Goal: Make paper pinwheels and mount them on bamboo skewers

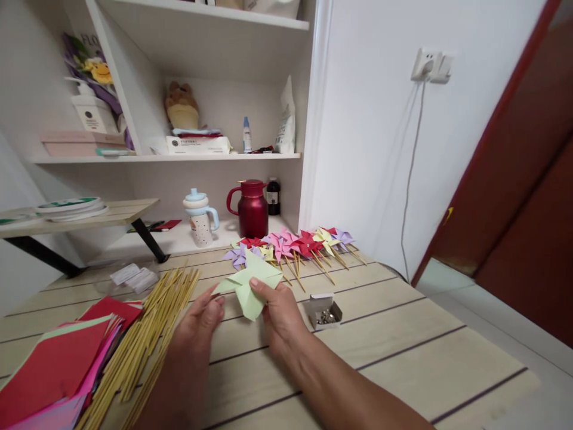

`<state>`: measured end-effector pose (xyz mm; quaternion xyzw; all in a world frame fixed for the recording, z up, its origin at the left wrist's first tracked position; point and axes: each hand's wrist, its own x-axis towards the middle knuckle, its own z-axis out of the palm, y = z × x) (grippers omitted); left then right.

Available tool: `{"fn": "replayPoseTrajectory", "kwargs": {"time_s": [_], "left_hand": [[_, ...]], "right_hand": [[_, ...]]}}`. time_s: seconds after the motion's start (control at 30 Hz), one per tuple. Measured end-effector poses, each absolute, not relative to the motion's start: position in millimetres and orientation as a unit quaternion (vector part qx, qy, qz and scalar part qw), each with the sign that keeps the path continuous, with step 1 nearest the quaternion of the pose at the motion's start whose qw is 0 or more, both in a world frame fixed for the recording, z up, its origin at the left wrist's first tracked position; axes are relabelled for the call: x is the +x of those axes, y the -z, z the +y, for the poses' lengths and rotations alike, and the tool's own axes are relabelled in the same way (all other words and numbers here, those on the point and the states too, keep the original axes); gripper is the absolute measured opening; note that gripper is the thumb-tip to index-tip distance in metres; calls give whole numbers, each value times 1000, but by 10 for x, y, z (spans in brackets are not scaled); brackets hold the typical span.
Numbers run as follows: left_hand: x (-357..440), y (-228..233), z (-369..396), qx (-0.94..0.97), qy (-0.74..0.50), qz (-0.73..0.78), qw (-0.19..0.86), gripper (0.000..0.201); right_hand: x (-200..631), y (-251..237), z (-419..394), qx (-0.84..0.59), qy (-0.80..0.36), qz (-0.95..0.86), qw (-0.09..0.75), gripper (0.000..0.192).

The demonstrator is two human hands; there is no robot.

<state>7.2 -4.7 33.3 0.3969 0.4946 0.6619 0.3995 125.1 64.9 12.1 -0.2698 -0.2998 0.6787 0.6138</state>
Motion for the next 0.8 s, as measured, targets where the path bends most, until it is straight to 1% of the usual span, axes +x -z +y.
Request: {"fn": "replayPoseTrajectory", "kwargs": {"time_s": [0.13,0.27,0.43,0.57,0.8], "left_hand": [[131,-300,-33,361,-656,473,465,38],[118,-219,5,329,-651,469,498,39],[115,-214,20,316,-659,428,531,40],[112,-222,22,317,-658,419,540,41],[101,-232,40,316,-655,445,522,36]], "right_hand": [[1183,-98,576,-268,-684,-310,604,28],[1142,-112,491,-247,-694,-339,585,29],[1117,-122,442,-255,-695,-341,579,31],[1104,-107,436,-251,-697,-334,582,30],[1099,-129,405,-254,-704,-322,581,28]]}}
